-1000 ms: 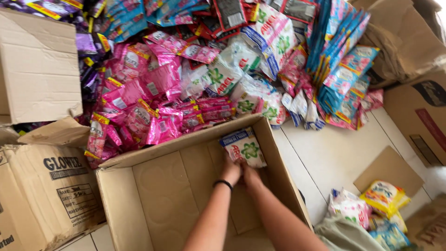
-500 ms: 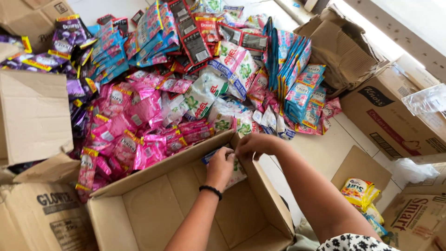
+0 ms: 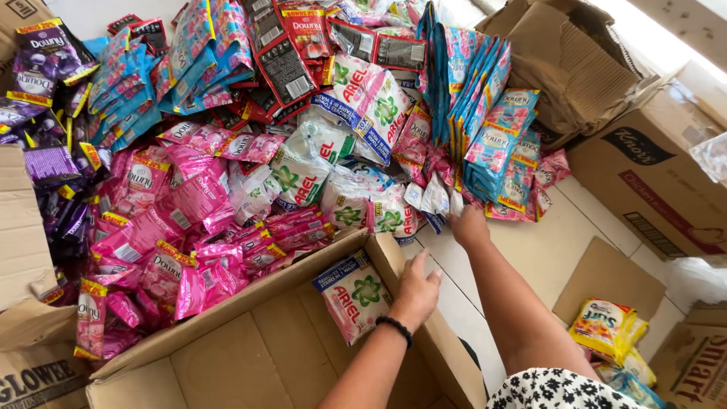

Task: Packing laundry detergent and fabric softener sachets into a cardboard box.

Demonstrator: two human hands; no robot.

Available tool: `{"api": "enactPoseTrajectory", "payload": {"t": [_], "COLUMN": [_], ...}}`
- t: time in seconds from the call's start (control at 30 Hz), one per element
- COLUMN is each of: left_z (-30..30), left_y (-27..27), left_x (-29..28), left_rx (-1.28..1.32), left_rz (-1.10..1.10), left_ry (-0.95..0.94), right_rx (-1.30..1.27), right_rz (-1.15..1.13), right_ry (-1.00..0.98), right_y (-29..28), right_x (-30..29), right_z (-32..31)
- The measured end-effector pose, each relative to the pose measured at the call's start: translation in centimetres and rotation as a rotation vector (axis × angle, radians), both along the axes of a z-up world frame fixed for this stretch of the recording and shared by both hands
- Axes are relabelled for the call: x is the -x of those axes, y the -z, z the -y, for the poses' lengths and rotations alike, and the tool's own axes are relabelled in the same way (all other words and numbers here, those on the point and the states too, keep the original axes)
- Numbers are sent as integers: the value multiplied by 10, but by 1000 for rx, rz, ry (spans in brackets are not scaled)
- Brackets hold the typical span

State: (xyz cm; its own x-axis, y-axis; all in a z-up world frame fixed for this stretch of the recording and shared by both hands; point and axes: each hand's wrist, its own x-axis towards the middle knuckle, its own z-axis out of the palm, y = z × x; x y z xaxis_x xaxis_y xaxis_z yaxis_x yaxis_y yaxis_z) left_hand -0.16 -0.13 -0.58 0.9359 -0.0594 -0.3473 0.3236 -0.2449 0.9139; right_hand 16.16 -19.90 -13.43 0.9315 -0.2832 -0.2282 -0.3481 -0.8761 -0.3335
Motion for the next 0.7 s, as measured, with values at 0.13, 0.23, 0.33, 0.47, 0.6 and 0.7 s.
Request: {"api": "enactPoseTrajectory", "payload": {"t": [0.13,0.23,0.33,0.47,0.6,0.7], "left_z": [-5,-7,-14,-36,-63,-75], "left_y": [21,16,4,-41,-114,-166], "left_x": [7,9,22,42,60,73], "left_rx": [-15,29,60,-2,-136,-200], "left_rz": [53,135,169,202,393,506], "left_ry": [0,-21,-36,-39,-21,-39], "right_rx": [114,248,185,-278,-371,-254], "right_rz": [159,-12,-114,-126,-44,67], "right_ry": [-137,-342,-361,-258,-304,-428], "right_y": [-1,-47,-112,-197,-317,-394], "right_x": [20,25,34,44,83,129], "right_z": [-7,-16,-26,-37,-83,-121]}}
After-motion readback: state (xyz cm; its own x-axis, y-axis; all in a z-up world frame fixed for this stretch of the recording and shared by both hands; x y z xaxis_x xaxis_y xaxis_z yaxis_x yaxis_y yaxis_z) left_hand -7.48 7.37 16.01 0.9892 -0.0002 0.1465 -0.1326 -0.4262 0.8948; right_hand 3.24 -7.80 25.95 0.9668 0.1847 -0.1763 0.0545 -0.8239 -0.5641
